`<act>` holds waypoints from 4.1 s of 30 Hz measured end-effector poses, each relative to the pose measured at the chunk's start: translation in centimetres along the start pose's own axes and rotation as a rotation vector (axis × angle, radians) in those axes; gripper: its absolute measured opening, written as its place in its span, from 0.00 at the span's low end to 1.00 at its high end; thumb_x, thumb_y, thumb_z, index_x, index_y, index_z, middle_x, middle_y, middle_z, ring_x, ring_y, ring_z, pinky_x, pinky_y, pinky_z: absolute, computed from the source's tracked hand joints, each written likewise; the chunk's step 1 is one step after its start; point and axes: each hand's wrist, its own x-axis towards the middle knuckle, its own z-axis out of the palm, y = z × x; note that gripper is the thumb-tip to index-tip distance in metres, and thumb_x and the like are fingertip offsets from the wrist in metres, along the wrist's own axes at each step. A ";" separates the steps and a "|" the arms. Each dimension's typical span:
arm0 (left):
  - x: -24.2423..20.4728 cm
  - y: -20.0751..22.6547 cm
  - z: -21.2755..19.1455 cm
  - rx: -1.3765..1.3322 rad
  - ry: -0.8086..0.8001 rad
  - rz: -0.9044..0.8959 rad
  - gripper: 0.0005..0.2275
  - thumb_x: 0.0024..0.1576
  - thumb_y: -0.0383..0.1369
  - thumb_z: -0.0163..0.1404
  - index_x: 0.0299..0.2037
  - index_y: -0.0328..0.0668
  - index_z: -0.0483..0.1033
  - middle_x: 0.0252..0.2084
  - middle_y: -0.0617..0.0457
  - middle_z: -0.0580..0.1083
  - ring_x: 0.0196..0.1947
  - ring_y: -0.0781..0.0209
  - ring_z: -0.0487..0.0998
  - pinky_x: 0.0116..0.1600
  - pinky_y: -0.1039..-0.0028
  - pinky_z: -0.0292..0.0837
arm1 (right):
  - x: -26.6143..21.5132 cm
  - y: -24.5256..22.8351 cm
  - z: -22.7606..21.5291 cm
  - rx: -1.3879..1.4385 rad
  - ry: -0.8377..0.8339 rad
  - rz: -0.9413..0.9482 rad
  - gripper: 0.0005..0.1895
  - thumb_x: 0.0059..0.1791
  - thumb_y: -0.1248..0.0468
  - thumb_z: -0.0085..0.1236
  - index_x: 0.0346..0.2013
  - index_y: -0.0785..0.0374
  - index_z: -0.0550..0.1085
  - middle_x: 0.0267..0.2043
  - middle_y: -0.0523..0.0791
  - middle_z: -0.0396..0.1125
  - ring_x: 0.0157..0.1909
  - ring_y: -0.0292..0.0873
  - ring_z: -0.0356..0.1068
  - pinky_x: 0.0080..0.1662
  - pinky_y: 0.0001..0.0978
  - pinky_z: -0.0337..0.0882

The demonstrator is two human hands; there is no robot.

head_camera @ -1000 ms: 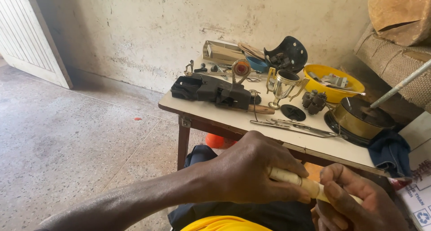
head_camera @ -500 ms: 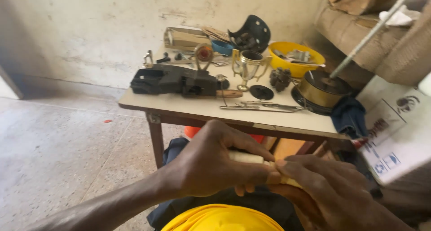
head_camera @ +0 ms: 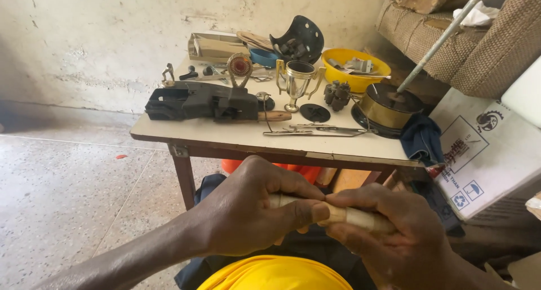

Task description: The person retrieves small cylindrical pipe segments from a black container on a cluttered table, then joins two segments together by hand. The person rotates and aligns the joined segments to check the fit, then places the assembled piece on the table.

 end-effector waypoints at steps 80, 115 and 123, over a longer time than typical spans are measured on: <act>2.9 0.5 -0.1 -0.159 0.046 -0.045 0.11 0.47 0.38 0.61 0.29 0.36 0.82 0.19 0.47 0.78 0.12 0.67 0.71 0.15 0.78 0.64 | 2.2 2.5 -2.2 -0.407 -0.034 0.151 0.17 0.39 0.51 0.67 0.39 0.51 0.85 0.39 0.36 0.86 0.32 0.34 0.88 0.36 0.30 0.83; 2.2 -0.8 0.2 -0.201 0.035 -0.189 0.11 0.45 0.36 0.65 0.30 0.34 0.84 0.15 0.48 0.75 0.13 0.69 0.73 0.16 0.81 0.68 | 1.1 3.4 -1.8 -0.212 -0.198 0.301 0.26 0.40 0.50 0.67 0.52 0.51 0.82 0.46 0.36 0.85 0.44 0.33 0.87 0.40 0.29 0.87; 2.1 -0.9 0.6 -0.208 0.063 -0.305 0.11 0.45 0.35 0.64 0.29 0.34 0.85 0.18 0.48 0.77 0.13 0.68 0.72 0.16 0.81 0.67 | 0.5 2.7 -0.3 -0.375 -0.054 -0.063 0.24 0.42 0.53 0.66 0.50 0.57 0.82 0.45 0.43 0.74 0.43 0.40 0.77 0.40 0.34 0.76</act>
